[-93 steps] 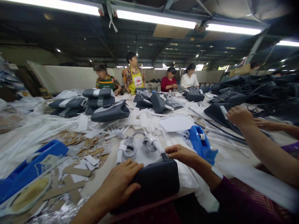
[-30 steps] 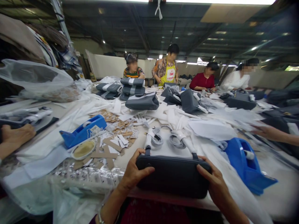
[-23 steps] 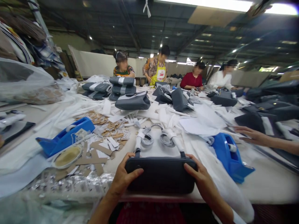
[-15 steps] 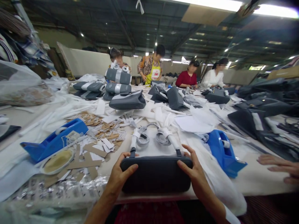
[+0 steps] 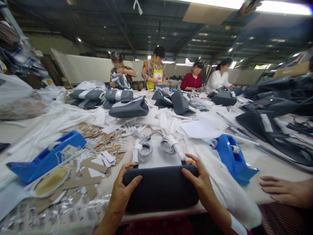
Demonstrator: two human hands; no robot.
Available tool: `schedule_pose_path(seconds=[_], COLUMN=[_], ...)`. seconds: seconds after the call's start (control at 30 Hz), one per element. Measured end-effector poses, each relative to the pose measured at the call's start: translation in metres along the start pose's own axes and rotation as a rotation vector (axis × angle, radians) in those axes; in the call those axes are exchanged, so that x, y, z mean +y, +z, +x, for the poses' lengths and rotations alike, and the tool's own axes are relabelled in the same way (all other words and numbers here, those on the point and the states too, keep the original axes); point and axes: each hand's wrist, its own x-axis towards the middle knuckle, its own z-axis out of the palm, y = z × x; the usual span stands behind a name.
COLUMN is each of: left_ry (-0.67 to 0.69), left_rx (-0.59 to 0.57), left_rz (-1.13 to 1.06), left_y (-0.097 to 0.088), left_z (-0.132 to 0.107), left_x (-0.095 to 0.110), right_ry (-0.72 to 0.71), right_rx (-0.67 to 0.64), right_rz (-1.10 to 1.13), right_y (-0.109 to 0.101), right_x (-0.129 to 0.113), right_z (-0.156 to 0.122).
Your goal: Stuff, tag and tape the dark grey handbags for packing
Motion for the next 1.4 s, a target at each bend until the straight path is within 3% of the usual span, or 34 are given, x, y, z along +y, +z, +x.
schedule_pose_path(seconds=[0.3, 0.57, 0.67, 0.8, 0.87, 0.93, 1.0, 1.03, 1.2, 1.4], left_ry=[-0.024, 0.03, 0.118, 0.305, 0.427, 0.532, 0.545, 0.522, 0.33, 0.29], left_rx=[0.043, 0.112, 0.132, 0.261, 0.14, -0.154, -0.43, -0.513, -0.621, -0.626], left_rz=[0.127, 0.416, 0.633, 1.119, 1.286, 1.357, 1.356, 1.35, 1.33, 1.277], left_y=[-0.001, 0.007, 0.009, 0.019, 0.029, 0.041, 0.056, 0.063, 0.087, 0.085], left_z=[0.017, 0.03, 0.029, 0.025, 0.025, 0.027, 0.032, 0.035, 0.052, 0.062], left_x=[-0.018, -0.029, -0.028, -0.019, -0.011, -0.001, 0.01, 0.015, 0.027, 0.011], right_ry=[0.003, -0.013, 0.0, -0.011, -0.024, -0.049, -0.074, -0.087, -0.098, -0.06], right_rx=[0.011, 0.041, 0.063, 0.076, 0.078, 0.09, 0.102, 0.107, 0.105, 0.095], right_rz=[-0.013, -0.169, -0.193, -0.213, -0.216, -0.223, -0.221, -0.212, -0.151, -0.182], right_y=[0.006, 0.015, 0.016, 0.016, 0.015, 0.015, 0.015, 0.015, 0.016, 0.018], right_x=[0.008, 0.025, 0.026, 0.028, 0.03, 0.033, 0.034, 0.034, 0.029, 0.025], right_z=[0.009, 0.026, 0.028, 0.028, 0.029, 0.03, 0.031, 0.031, 0.032, 0.031])
